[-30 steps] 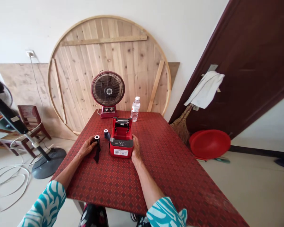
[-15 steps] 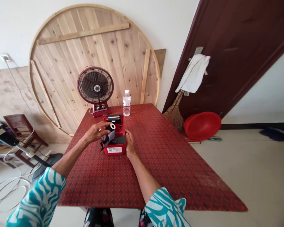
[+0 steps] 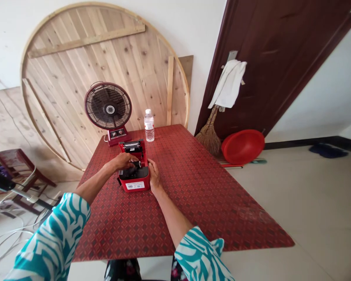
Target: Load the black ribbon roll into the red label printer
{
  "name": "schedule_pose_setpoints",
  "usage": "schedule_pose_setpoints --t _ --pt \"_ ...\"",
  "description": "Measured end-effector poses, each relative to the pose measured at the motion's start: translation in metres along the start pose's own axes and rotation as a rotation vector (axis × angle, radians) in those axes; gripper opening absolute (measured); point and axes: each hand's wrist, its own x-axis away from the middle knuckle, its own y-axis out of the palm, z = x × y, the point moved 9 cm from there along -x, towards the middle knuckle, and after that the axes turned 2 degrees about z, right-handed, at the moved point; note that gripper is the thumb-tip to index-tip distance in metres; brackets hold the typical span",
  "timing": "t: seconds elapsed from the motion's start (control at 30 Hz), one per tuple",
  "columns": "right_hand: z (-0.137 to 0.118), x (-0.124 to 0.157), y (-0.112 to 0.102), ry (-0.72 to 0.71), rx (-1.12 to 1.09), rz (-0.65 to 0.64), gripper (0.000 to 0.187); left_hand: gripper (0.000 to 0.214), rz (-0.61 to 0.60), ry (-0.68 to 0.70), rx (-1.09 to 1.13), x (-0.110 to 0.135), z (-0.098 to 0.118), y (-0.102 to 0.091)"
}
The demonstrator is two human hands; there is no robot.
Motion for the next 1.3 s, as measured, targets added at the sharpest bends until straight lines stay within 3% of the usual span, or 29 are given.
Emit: schedule_pose_setpoints --t 0.17,0.27,0.33,0.43,0.57,0.7,0.87,0.97,1.1,1.2,1.3 --pt "0.000 -0.001 -0.001 0.005 0.028 0.004 0.038 0.034 -0.065 -0.015 -0.102 -0.016 0.004 0.011" --pt "0.000 -0.003 -0.002 0.006 0.038 0.011 0.038 0.035 -0.049 0.021 0.033 -0.011 0.003 0.008" --pt "-0.001 -0.002 -0.002 0.006 0.043 0.008 0.038 0.029 0.060 0.050 0.205 0.002 0.000 0.001" --pt "0.000 -0.001 -0.002 0.009 0.038 0.000 0.039 0.037 0.361 0.018 0.437 0.037 -0.014 -0.008" --pt "0.005 -0.009 -0.004 0.061 0.012 0.026 0.044 0.041 0.681 0.008 0.609 0.083 -0.027 0.011" --pt "-0.015 -0.043 0.007 0.008 0.039 0.057 0.046 0.034 0.871 0.187 0.483 0.100 -0.016 0.022" --pt "-0.065 -0.074 0.043 -0.115 0.135 -0.094 0.048 0.030 1.044 0.218 0.167 0.113 -0.002 0.014" --pt "-0.084 -0.062 0.042 -0.190 0.172 -0.098 0.048 0.028 1.108 0.220 0.073 0.120 0.004 0.012" --pt "-0.096 -0.022 0.030 -0.326 0.280 -0.107 0.043 0.032 1.168 0.177 0.098 0.124 -0.003 0.015" --pt "-0.092 0.003 0.023 -0.361 0.349 -0.118 0.043 0.047 1.139 0.132 0.151 0.121 -0.014 0.019" --pt "-0.088 0.014 0.021 -0.405 0.368 -0.126 0.043 0.046 1.067 0.119 0.131 0.114 -0.019 0.025"
